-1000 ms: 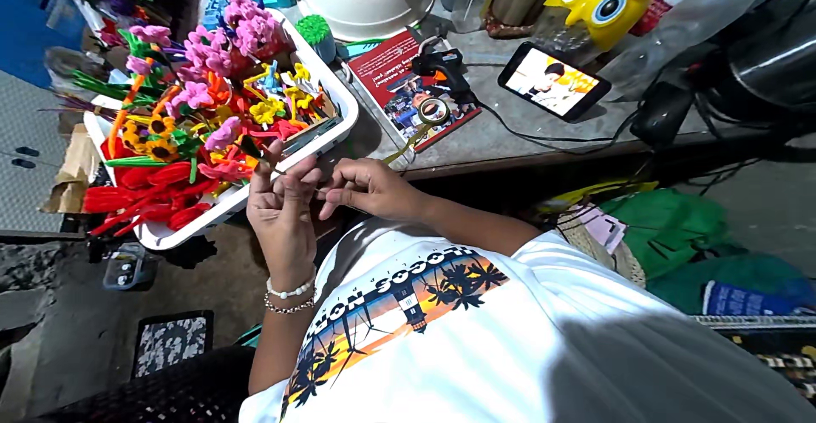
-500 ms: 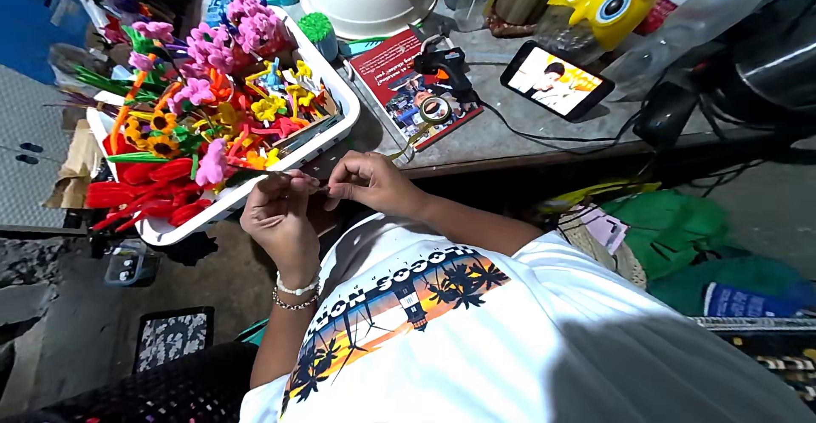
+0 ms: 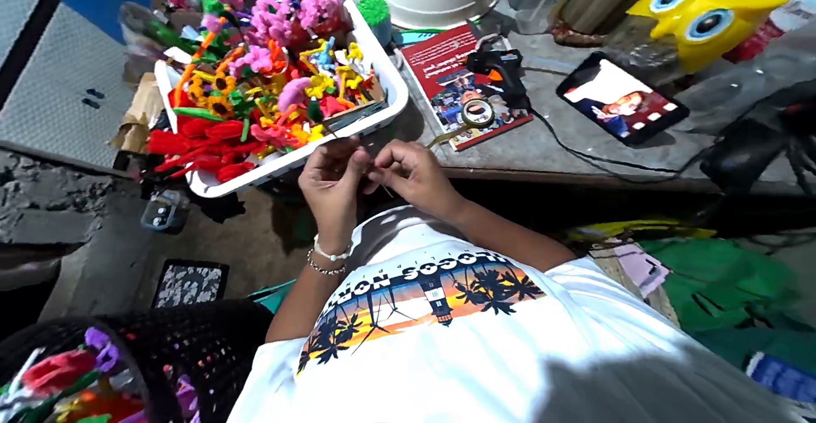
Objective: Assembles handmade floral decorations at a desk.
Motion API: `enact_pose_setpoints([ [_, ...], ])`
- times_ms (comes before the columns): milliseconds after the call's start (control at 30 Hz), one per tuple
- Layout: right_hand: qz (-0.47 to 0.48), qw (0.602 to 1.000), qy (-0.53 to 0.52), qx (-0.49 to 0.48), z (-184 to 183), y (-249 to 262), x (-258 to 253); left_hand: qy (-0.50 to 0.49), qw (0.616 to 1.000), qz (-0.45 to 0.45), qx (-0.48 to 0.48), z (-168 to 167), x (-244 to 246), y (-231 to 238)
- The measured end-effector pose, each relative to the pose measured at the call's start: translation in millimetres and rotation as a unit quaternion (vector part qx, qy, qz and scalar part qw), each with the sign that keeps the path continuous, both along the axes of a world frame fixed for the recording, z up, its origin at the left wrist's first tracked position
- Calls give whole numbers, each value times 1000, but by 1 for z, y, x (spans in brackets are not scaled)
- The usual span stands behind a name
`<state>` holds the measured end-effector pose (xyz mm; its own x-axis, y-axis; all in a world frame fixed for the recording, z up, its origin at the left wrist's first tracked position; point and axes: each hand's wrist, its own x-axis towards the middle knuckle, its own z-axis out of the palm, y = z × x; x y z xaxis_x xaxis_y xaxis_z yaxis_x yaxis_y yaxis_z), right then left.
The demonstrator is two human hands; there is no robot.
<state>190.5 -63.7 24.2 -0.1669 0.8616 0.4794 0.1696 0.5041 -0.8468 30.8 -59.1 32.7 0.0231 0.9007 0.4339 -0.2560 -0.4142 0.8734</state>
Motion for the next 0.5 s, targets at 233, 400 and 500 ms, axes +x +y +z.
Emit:
enact_pose_setpoints([
  [233,165,972,78,-145,6,-1,11,16,997,-63,-40,11,-17,-5],
  [400,247,931,155,-222,8,-1,15,-24,990,-122,-67,17,-21,-3],
  [500,220,939,158,-213,8,-2,13,-20,990,-125,-61,15,-19,-3],
])
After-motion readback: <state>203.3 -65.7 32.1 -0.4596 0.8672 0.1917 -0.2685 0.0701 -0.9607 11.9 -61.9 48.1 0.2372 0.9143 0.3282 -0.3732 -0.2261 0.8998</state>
